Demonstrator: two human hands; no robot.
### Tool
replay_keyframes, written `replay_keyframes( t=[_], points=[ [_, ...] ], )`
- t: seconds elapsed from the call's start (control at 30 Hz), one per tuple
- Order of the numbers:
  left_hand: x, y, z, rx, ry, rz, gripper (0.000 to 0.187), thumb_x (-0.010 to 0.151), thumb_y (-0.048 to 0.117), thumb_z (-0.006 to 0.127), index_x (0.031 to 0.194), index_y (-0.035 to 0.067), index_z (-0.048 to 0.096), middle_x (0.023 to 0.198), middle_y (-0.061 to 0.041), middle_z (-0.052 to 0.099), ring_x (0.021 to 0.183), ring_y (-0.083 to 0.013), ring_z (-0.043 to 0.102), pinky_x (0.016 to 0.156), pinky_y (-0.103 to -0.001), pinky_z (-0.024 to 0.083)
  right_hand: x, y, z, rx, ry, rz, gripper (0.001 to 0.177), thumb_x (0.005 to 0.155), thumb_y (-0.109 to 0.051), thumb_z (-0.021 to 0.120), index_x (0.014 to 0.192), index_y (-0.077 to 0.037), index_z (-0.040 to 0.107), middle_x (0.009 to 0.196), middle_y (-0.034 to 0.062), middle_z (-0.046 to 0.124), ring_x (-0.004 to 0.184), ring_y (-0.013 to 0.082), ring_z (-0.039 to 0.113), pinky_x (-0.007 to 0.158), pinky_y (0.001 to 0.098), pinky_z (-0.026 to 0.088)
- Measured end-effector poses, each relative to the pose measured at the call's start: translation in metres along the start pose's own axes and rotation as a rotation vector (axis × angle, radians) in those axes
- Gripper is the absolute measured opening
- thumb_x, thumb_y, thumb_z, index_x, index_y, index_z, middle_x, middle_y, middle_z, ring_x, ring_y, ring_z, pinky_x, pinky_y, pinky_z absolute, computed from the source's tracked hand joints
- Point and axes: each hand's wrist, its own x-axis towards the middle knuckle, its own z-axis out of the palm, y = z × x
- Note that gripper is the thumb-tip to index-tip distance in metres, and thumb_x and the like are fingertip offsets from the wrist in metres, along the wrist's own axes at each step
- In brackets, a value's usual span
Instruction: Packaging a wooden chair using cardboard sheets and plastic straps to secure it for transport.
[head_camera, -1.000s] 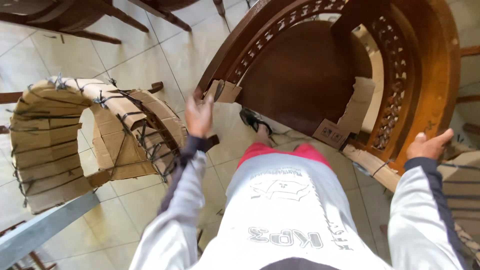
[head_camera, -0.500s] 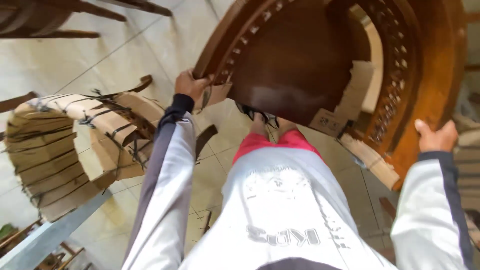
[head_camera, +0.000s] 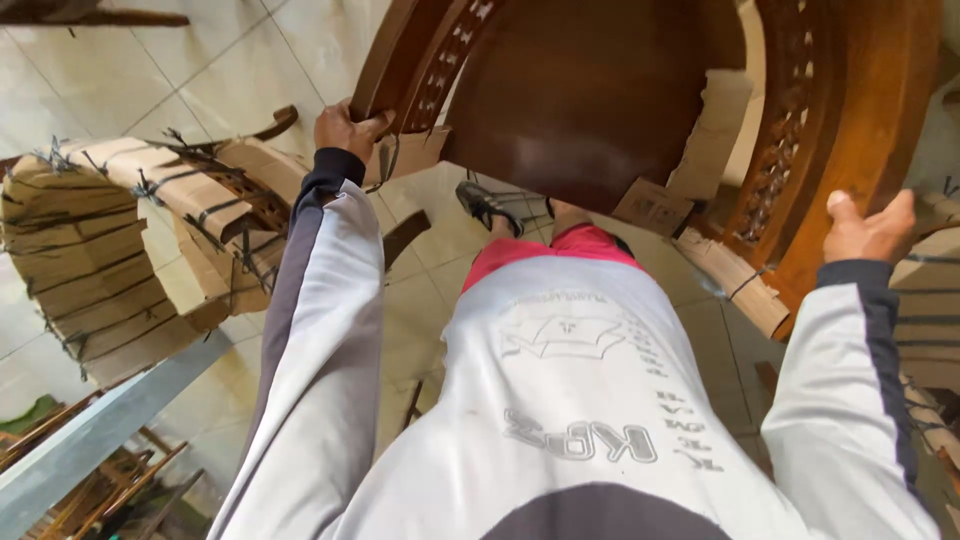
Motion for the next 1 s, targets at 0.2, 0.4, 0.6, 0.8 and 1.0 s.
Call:
replay_keyframes(
  t=[0.2, 0.4, 0.6, 0.8, 1.0],
  points=[
    [-0.042, -0.035, 0.017, -0.037, 0.069, 0.008, 0.047, 0.08, 0.039, 0.086, 0.101, -0.002, 0.078, 0.087, -0.014, 0.079, 0.069, -0.0263, 0.071, 0.065, -0.035, 0.055, 0.012, 0.029, 0.008, -0.125, 0.016, 0.077, 0.038, 0.1, -0.001, 0.089, 0.105, 0.006, 0.052, 0.088, 0.0174, 0.055, 0.068, 0.0322, 0.046, 0.069, 0.0457, 0.047],
    [-0.098, -0.026, 0.014, 0.029, 0.112, -0.097, 0.045, 0.082, 0.041, 0.084, 0.099, 0.0, 0.078, 0.087, -0.013, 0.078, 0.072, -0.0273, 0.072, 0.069, -0.036, 0.056, 0.04, 0.005, 0.002, -0.249, 0.007, 0.0, 0.036, 0.097, -0.01, 0.09, 0.109, 0.005, 0.059, 0.081, 0.0177, 0.063, 0.058, 0.0367, 0.052, 0.065, 0.0487, 0.05],
    [-0.146, -0.009, 0.022, 0.026, 0.096, -0.277, 0.052, 0.082, 0.043, 0.08, 0.103, -0.005, 0.076, 0.091, -0.017, 0.077, 0.078, -0.0311, 0.073, 0.073, -0.037, 0.056, 0.075, -0.006, 0.001, -0.237, 0.005, -0.068, 0.035, 0.097, -0.006, 0.089, 0.117, 0.006, 0.064, 0.08, 0.0157, 0.064, 0.058, 0.0339, 0.055, 0.064, 0.0459, 0.052],
    [-0.156, -0.036, 0.046, -0.041, 0.148, -0.326, 0.051, 0.085, 0.042, 0.077, 0.107, -0.005, 0.074, 0.09, -0.016, 0.076, 0.076, -0.031, 0.071, 0.071, -0.037, 0.056, 0.089, -0.054, -0.008, -0.181, 0.01, 0.07, 0.045, 0.101, -0.007, 0.079, 0.141, -0.002, 0.058, 0.109, 0.0285, 0.072, 0.087, 0.0437, 0.07, 0.077, 0.0522, 0.056],
    [-0.152, -0.083, 0.067, -0.158, 0.175, -0.182, 0.049, 0.091, 0.028, 0.072, 0.127, -0.003, 0.059, 0.111, -0.02, 0.071, 0.094, -0.0352, 0.069, 0.085, -0.04, 0.053, 0.05, -0.028, 0.009, -0.244, 0.017, 0.083, 0.07, 0.097, -0.004, 0.074, 0.153, -0.005, 0.032, 0.137, 0.0339, 0.054, 0.116, 0.052, 0.058, 0.097, 0.0617, 0.042]
  ],
)
